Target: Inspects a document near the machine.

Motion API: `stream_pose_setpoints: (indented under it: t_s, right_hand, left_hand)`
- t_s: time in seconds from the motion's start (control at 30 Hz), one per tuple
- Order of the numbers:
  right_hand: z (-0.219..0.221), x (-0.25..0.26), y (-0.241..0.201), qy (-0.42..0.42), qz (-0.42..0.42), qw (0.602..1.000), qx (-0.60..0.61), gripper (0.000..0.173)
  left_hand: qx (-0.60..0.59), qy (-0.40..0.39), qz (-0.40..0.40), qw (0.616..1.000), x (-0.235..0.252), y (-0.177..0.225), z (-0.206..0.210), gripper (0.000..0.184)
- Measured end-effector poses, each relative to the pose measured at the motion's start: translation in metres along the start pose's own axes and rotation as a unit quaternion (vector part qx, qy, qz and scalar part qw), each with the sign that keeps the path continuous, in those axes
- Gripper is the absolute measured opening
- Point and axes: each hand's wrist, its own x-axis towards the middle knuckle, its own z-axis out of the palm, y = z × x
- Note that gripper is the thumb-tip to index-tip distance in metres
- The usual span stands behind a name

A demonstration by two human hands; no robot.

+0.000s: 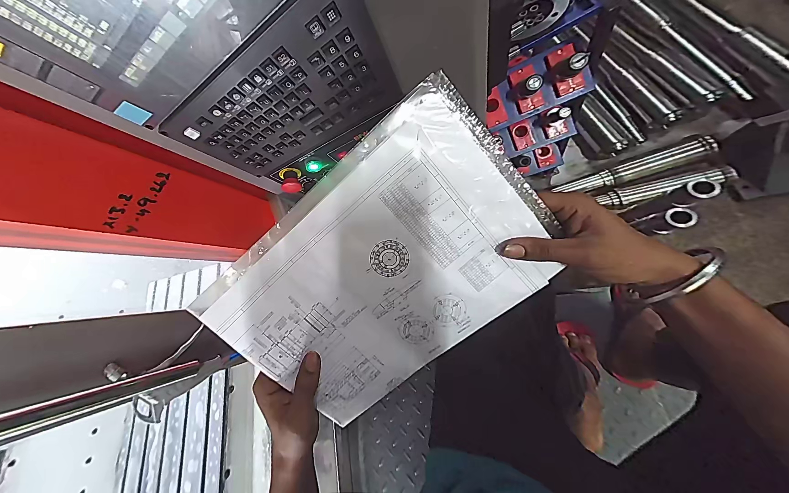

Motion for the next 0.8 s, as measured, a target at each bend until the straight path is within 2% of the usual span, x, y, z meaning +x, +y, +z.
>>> stream_pose_setpoints:
  t_s: [0.8]
  right_hand:
    - [-0.0019, -0.0002, 0.0004, -0.002, 0.004, 1.000, -0.020, 0.029]
  left_hand:
    - [0.018, 0.012, -0.006, 1.000, -0.0016, -0.0001, 0.0003, 0.022]
